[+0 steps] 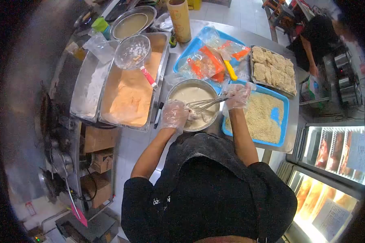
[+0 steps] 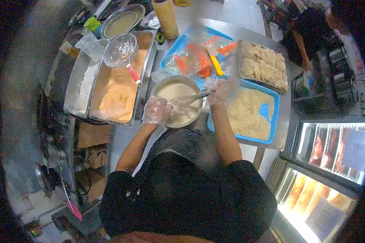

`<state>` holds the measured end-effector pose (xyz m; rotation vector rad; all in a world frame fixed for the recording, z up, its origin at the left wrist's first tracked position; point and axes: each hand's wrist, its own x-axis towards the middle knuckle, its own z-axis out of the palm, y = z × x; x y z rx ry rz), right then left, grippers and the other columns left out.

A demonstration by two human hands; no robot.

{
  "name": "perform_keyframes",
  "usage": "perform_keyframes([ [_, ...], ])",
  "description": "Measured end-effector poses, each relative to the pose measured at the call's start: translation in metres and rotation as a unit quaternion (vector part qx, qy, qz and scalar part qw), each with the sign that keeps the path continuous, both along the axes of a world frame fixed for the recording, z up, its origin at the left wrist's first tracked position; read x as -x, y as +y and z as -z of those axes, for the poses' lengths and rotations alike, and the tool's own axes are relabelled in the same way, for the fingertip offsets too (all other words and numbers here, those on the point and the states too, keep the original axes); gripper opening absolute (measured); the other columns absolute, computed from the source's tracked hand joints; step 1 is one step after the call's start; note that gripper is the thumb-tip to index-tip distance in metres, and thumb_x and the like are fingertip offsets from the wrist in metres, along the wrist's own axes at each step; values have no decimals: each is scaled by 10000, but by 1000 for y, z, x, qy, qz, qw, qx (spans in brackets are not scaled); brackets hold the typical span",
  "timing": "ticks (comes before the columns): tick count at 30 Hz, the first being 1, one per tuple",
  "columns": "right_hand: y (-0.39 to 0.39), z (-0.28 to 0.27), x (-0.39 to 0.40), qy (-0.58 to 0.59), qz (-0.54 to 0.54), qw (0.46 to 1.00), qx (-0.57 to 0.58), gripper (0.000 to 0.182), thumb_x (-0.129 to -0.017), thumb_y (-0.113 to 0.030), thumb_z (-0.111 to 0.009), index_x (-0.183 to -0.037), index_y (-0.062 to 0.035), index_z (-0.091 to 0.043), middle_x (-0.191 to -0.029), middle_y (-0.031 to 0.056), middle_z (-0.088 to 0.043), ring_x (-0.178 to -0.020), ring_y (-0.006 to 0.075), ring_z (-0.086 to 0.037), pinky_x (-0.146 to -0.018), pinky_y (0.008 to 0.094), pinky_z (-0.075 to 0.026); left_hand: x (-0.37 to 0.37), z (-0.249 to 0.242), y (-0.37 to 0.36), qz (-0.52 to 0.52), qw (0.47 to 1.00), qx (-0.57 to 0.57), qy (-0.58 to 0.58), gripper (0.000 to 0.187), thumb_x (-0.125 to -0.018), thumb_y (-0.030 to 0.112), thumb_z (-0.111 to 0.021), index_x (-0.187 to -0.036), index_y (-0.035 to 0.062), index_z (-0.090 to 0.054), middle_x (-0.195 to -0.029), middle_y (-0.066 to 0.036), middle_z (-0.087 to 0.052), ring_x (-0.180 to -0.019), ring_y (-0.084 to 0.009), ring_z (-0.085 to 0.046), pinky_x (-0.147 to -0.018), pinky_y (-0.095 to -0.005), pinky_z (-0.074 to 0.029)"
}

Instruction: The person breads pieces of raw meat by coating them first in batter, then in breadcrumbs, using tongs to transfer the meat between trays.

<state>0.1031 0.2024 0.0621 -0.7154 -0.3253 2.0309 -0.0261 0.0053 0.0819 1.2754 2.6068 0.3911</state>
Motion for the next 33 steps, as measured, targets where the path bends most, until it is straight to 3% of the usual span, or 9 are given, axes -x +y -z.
perform_keyframes([
  [8, 34, 46, -16, -69, 62, 996, 9, 428, -809, -545, -405, -618, -166, -348, -504, -14, -324, -402, 169, -329, -426, 349, -358, 4, -7, 8, -25, 998, -7, -65, 317, -645, 282, -666, -833, 28, -630, -786, -198, -614, -757, -360, -588, -718, -420, -467],
  [14, 28, 10, -17, -99, 85, 988, 78, 426, -800, -570, -414, -690, -163, -351, -525, -5, -315, -421, 167, -338, -436, 349, -376, 21, 22, 9, 24, 994, -54, -92, 303, -626, 288, -668, -777, 26, -644, -780, -202, -611, -753, -352, -593, -700, -410, -473],
  [17, 31, 23, -20, -79, 82, 993, 28, 434, -781, -587, -428, -719, -165, -348, -542, -4, -294, -428, 167, -333, -441, 352, -374, 27, 26, 12, 76, 995, -18, -57, 302, -624, 292, -650, -765, 25, -653, -773, -206, -608, -754, -339, -597, -696, -410, -470],
  [20, 38, 22, -22, -96, 60, 992, 64, 434, -774, -590, -434, -730, -168, -342, -565, -8, -291, -425, 169, -323, -441, 360, -373, 29, 29, 15, 96, 995, 14, -39, 304, -622, 288, -633, -777, 27, -656, -765, -205, -605, -745, -339, -594, -686, -407, -469],
  [23, 25, -8, -12, -120, 138, 979, 90, 429, -779, -580, -434, -728, -166, -333, -582, -10, -303, -412, 170, -312, -434, 348, -369, 20, 9, 15, 31, 996, -23, -82, 308, -626, 300, -645, -768, 26, -645, -751, -206, -599, -742, -343, -590, -679, -405, -468],
  [26, 31, 8, -20, -115, 110, 985, 59, 412, -790, -559, -438, -711, -168, -336, -580, -18, -305, -415, 163, -316, -431, 329, -366, 18, 18, 9, 40, 993, -102, -33, 303, -627, 311, -665, -715, 26, -613, -719, -197, -589, -708, -356, -575, -653, -420, -455],
  [28, 62, 87, -20, -168, 184, 968, -41, 398, -798, -545, -438, -692, -171, -351, -578, -26, -320, -406, 157, -314, -425, 318, -361, 13, -8, 12, 36, 996, -59, -51, 278, -638, 296, -651, -736, 37, -626, -741, -184, -597, -727, -344, -575, -660, -422, -464],
  [30, 76, 112, -29, -138, 173, 970, -100, 385, -806, -530, -439, -688, -170, -373, -587, -24, -350, -421, 155, -333, -431, 311, -365, 14, -8, 10, 45, 996, -71, -39, 266, -646, 294, -653, -750, 50, -628, -733, -168, -596, -729, -331, -575, -662, -420, -466],
  [33, 69, 97, -50, -93, 90, 980, -154, 388, -817, -522, -433, -712, -149, -413, -615, 0, -416, -482, 156, -392, -465, 301, -389, 19, 8, 0, 90, 988, -124, 22, 251, -659, 301, -668, -755, 76, -614, -689, -141, -584, -704, -314, -574, -649, -414, -457],
])
